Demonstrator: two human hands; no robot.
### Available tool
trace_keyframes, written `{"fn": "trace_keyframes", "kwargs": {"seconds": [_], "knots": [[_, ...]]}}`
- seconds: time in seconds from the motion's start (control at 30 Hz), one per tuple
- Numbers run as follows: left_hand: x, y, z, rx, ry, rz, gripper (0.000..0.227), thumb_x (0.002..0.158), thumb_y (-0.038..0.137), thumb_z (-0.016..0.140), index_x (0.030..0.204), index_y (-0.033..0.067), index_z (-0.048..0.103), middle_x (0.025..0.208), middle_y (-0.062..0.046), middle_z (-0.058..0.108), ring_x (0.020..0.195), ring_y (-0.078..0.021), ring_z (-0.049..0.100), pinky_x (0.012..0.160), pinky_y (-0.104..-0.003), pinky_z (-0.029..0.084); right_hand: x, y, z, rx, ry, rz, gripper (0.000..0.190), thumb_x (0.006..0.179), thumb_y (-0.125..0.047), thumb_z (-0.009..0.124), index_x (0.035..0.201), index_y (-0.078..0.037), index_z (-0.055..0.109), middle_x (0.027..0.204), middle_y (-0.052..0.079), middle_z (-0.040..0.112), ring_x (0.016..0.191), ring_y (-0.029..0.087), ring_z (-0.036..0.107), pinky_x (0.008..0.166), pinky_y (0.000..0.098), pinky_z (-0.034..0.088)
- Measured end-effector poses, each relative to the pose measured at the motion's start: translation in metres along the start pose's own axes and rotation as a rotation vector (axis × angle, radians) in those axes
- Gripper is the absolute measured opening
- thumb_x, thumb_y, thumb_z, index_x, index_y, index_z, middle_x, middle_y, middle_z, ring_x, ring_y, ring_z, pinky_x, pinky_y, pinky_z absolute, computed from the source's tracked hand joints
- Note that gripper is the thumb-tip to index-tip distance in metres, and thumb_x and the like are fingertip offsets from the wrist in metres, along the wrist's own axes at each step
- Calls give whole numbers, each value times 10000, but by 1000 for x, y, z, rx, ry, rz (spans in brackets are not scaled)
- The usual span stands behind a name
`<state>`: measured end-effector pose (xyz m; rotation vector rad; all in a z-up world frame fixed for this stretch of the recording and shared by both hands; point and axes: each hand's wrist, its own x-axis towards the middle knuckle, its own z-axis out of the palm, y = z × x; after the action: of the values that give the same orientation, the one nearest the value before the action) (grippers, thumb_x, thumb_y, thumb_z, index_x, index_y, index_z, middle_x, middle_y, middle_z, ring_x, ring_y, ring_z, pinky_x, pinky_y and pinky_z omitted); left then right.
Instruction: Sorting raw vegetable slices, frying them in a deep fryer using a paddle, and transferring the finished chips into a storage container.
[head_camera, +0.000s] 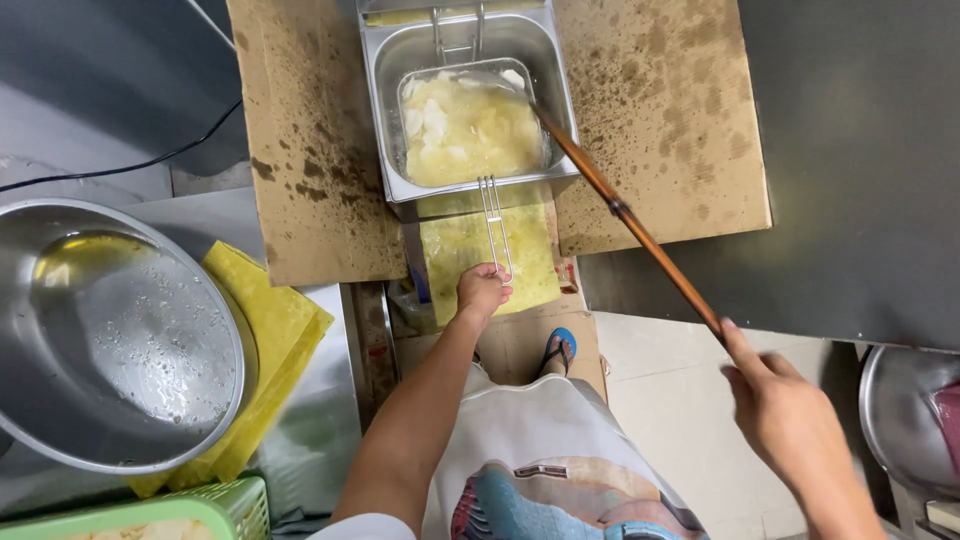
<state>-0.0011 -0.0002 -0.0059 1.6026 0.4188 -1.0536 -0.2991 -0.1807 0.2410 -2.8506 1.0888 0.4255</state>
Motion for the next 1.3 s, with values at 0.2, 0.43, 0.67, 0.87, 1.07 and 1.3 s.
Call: {"fn": "trace_keyframes", "kwargs": {"seconds": [0.2,0.43,0.67,0.87,1.07,1.3], "knots": [[4,0,-2,32,-13,-7,174,986,74,604,1117,86,717,1106,-63,759,862,-190,723,772,-284,629,26,-37,-5,26,-246,70,633,1018,-334,479,1625,-390,312,1082,101,637,893,489,706,748,579,542],[0,3,-2,37,-18,2,233,1011,59,552,1186,61,706,1136,-85,763,839,-192,727,778,-287,633,-31,48,-25,-54,-62,59,668,923,-375,617,1567,-466,466,974,8,760,805,371,739,669,476,549],[4,1,-2,76,-32,7,199,1012,67,552,1124,76,716,1140,-72,761,830,-188,728,766,-282,631,-15,-7,-28,-104,-151,183,630,960,-406,549,1568,-506,418,1100,5,752,874,376,759,719,491,596],[9,-2,-3,62,-33,8,201,999,86,575,1148,72,709,1130,-64,761,826,-192,722,766,-289,629,8,-42,2,64,-140,171,610,1025,-350,504,1615,-436,376,995,95,676,859,448,679,780,527,528],[9,-6,-1,45,-14,13,208,988,69,558,1115,78,723,1099,-56,765,798,-189,721,755,-291,627,-5,-43,-8,181,-185,95,649,974,-339,550,1601,-403,393,1044,132,752,930,455,680,790,500,527],[6,-3,-1,66,-9,11,219,983,76,580,1147,84,725,1115,-57,766,822,-190,730,760,-286,632,24,-52,2,206,-173,165,602,1016,-322,513,1606,-368,399,1085,171,718,946,461,674,789,524,531]]}}
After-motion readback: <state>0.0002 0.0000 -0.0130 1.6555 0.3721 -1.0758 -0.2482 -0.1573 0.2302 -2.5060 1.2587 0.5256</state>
